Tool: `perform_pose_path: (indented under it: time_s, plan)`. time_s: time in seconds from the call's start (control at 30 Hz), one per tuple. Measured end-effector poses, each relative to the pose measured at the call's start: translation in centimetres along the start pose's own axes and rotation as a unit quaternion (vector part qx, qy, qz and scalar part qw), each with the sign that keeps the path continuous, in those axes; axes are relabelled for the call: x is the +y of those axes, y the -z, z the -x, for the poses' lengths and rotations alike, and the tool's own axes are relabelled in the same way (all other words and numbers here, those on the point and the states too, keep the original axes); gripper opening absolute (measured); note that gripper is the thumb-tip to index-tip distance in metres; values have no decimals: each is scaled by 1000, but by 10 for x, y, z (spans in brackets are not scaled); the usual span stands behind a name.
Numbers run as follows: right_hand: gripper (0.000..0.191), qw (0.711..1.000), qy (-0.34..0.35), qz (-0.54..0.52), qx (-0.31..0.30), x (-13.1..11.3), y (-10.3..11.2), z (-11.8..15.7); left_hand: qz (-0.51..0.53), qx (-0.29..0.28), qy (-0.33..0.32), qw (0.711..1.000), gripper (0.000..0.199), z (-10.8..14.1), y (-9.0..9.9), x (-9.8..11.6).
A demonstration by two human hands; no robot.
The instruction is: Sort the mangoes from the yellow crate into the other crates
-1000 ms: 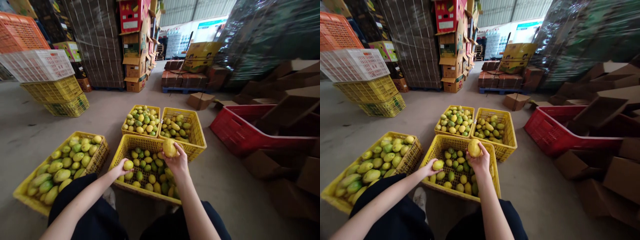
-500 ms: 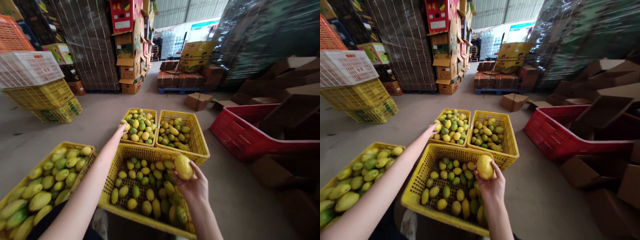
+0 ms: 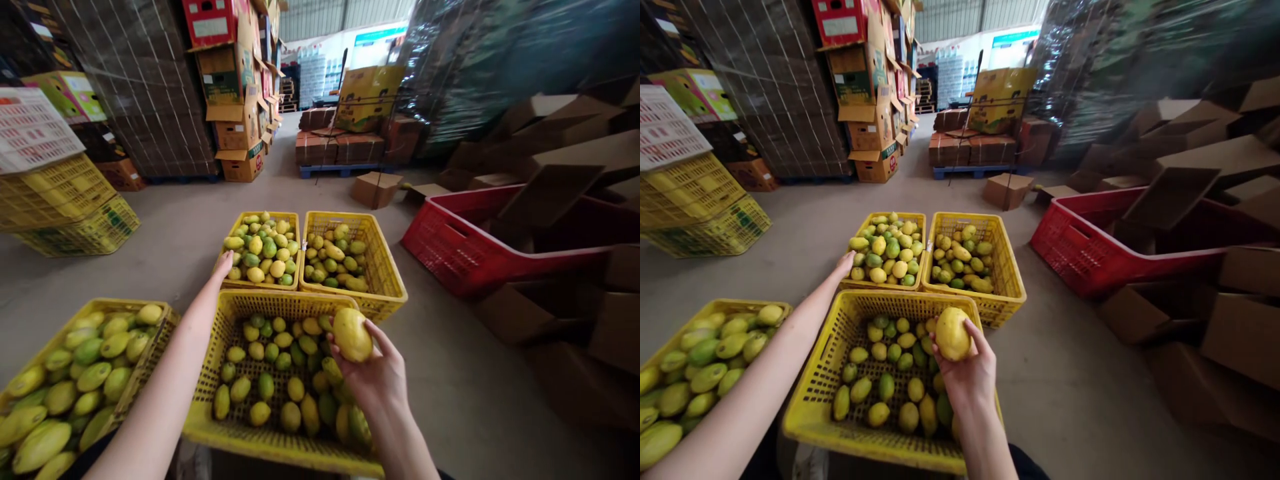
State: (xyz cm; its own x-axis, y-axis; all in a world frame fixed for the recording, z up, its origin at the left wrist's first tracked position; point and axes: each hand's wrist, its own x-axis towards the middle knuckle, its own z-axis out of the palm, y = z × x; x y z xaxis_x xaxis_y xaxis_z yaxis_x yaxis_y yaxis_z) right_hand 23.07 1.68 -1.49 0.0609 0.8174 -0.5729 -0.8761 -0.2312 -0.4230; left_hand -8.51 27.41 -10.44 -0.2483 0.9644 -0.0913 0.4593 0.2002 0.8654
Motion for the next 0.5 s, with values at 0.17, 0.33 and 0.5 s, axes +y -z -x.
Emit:
perform_pose_path:
  time_s: [0.17,0.33,0.5]
  plan:
    - [21,999,-7,9,-33,4,2,-1,-72,21,25,997,25,18,23,5]
    - [18,999,1,24,-47,9,0,0,-120,-65,12,991,24,83,37,4]
    - [14,995,-42,85,-25,32,2,0,-178,-377,-1,909,19,203,57,-9]
